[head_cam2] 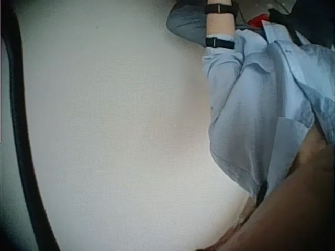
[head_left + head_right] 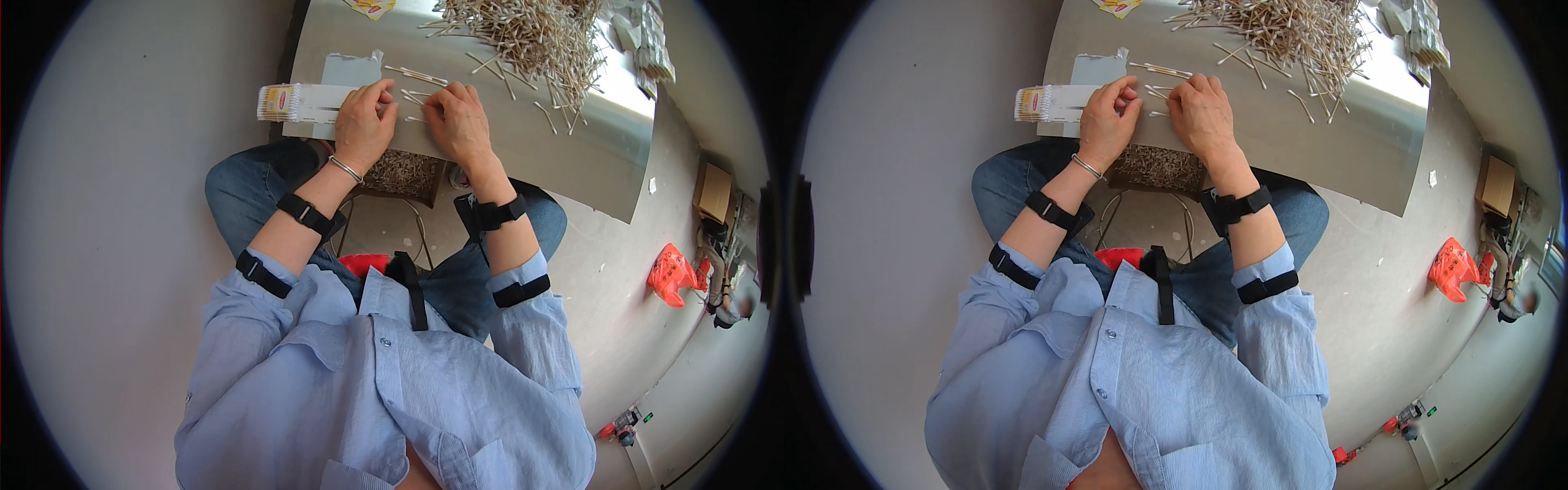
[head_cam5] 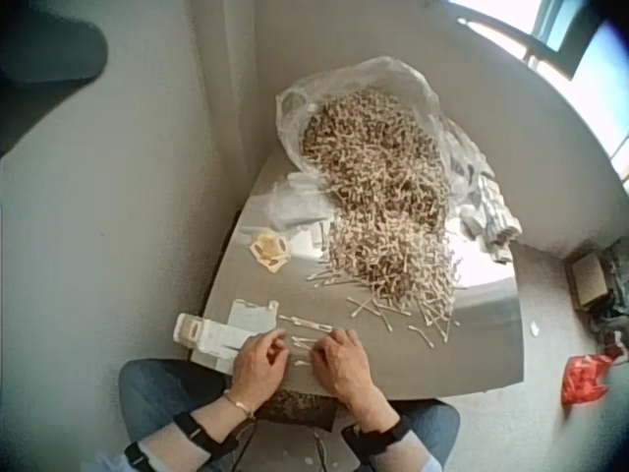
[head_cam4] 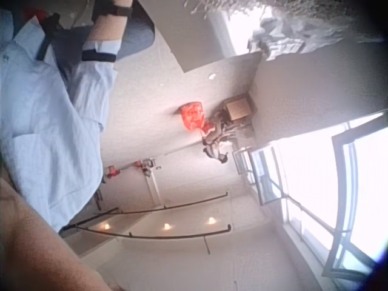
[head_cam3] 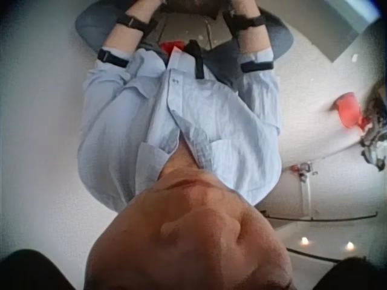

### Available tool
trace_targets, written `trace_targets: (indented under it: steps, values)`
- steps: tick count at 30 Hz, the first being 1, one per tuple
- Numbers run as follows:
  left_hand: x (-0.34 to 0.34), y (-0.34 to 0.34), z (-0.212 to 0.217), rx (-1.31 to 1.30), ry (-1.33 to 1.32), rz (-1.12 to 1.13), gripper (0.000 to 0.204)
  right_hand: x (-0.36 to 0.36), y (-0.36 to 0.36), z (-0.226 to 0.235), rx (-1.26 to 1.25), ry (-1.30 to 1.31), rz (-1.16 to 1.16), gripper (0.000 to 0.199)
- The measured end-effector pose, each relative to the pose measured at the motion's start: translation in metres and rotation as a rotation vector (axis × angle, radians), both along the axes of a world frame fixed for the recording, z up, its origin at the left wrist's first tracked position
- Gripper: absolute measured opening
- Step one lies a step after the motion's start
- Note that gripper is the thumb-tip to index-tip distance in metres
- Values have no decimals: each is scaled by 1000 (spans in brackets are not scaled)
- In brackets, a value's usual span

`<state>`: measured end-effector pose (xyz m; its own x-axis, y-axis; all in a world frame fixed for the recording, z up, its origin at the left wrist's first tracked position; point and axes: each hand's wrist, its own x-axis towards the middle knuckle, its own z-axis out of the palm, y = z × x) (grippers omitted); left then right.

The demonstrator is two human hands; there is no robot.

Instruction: Gathering and packaging cotton swabs into small plastic bags.

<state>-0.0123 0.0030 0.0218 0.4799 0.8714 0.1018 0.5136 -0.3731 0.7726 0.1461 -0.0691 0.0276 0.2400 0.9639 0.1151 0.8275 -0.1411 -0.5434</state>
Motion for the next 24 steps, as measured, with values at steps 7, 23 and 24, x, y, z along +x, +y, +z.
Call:
trace_targets:
  steps: [7,23,24]
  values:
    - [0,1,2,-93,-59,34,25,8,-1,10,-79,315,-108,11]
    - [21,4,22,-612,-604,-24,24,1,-11,28,-71,538,-35,12]
    - [20,3,21,-612,-604,-24,24,-1,-13,27,-74,579,-43,12]
